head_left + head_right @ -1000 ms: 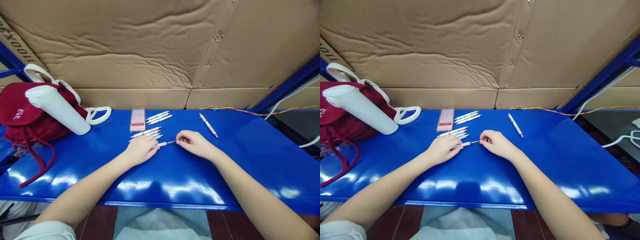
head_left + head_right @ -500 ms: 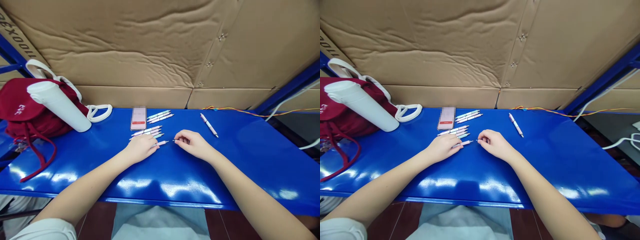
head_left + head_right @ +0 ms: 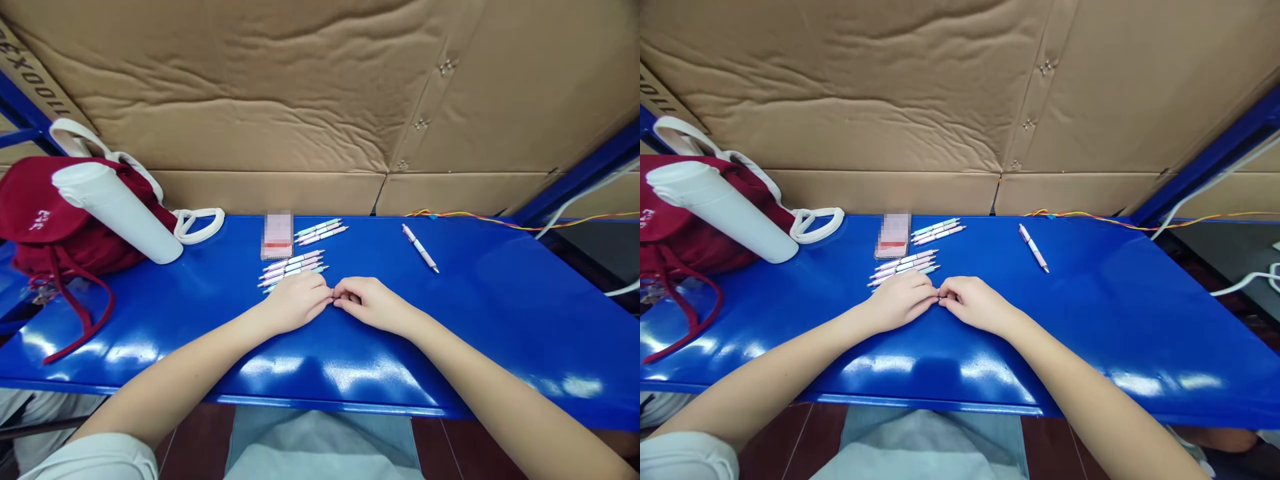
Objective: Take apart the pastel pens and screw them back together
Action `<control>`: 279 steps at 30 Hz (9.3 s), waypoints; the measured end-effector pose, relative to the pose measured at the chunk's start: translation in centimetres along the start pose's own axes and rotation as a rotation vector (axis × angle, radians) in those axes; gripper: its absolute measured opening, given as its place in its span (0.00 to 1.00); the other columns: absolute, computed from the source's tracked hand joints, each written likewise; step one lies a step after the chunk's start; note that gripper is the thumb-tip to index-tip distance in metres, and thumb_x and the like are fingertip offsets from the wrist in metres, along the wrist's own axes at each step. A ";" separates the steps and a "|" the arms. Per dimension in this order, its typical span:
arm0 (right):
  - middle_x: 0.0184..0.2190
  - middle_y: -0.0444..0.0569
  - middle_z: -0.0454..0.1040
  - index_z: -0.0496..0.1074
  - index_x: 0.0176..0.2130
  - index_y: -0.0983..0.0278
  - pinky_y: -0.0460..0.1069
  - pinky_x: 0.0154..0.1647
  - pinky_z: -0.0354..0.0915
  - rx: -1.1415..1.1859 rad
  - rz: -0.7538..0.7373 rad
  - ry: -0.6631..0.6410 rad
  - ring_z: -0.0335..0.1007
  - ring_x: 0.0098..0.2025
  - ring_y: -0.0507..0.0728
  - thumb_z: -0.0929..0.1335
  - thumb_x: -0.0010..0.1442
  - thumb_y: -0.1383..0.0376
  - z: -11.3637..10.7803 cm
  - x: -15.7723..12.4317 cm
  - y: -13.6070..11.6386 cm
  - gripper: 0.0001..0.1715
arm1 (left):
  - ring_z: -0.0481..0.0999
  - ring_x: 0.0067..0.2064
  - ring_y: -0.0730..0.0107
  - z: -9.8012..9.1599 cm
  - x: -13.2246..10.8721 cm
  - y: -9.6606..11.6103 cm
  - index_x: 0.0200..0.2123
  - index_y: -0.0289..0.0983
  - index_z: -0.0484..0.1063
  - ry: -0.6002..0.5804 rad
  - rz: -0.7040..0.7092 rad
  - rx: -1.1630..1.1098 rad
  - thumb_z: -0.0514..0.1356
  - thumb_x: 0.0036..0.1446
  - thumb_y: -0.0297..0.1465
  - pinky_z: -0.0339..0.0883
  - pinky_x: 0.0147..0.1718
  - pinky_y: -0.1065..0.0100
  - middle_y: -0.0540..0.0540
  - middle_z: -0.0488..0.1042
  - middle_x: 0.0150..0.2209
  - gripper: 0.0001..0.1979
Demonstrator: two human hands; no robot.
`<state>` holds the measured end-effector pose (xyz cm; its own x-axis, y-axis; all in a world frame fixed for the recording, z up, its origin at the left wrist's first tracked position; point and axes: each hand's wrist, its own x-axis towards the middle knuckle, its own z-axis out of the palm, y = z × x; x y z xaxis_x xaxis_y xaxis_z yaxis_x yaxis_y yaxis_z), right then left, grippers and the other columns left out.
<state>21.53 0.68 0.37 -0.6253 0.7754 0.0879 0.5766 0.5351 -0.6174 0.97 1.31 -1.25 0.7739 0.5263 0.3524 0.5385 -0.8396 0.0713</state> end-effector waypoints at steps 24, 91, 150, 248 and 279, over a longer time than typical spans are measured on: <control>0.29 0.50 0.71 0.74 0.35 0.63 0.48 0.35 0.61 -0.396 -0.165 -0.068 0.67 0.32 0.55 0.62 0.62 0.66 -0.6 -0.4 -0.6 0.12 | 0.73 0.37 0.67 -3.2 -0.6 -1.4 0.33 0.39 0.72 -0.232 -0.150 0.015 0.55 0.59 0.37 0.64 0.34 0.70 0.49 0.74 0.33 0.10; 0.29 0.45 0.71 0.67 0.38 0.62 0.47 0.29 0.66 0.130 0.098 0.218 0.67 0.28 0.51 0.65 0.56 0.64 -1.2 -0.2 1.6 0.07 | 0.74 0.35 0.69 -4.3 -0.6 -1.2 0.33 0.38 0.70 -0.135 -0.212 0.016 0.51 0.61 0.36 0.62 0.31 0.72 0.48 0.76 0.33 0.11; 0.32 0.48 0.74 0.69 0.34 0.62 0.49 0.35 0.64 -0.148 -0.028 0.013 0.69 0.34 0.55 0.57 0.66 0.61 -1.7 -0.7 0.2 0.16 | 0.75 0.40 0.68 -3.6 -0.8 -0.8 0.38 0.39 0.73 -0.103 -0.140 0.015 0.46 0.66 0.38 0.67 0.37 0.70 0.48 0.77 0.38 0.17; 0.35 0.50 0.75 0.62 0.43 0.61 0.48 0.33 0.61 -0.250 0.119 -0.017 0.72 0.34 0.57 0.53 0.67 0.58 -1.5 -0.5 -1.4 0.15 | 0.71 0.46 0.61 -3.4 -0.4 0.1 0.40 0.38 0.71 0.231 -0.008 0.246 0.54 0.62 0.34 0.64 0.43 0.61 0.44 0.75 0.42 0.09; 0.32 0.48 0.71 0.67 0.34 0.62 0.48 0.35 0.62 -0.218 0.026 0.021 0.67 0.33 0.54 0.59 0.65 0.61 -1.8 -0.9 -1.0 0.12 | 0.76 0.37 0.68 -3.5 -0.6 -0.1 0.38 0.37 0.74 0.005 -0.103 0.081 0.49 0.64 0.35 0.68 0.34 0.70 0.46 0.76 0.35 0.14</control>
<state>22.45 0.09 2.30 -0.5991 0.7954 0.0916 0.6939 0.5729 -0.4362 -0.74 0.56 1.83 0.7113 0.6085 0.3519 0.6405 -0.7673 0.0319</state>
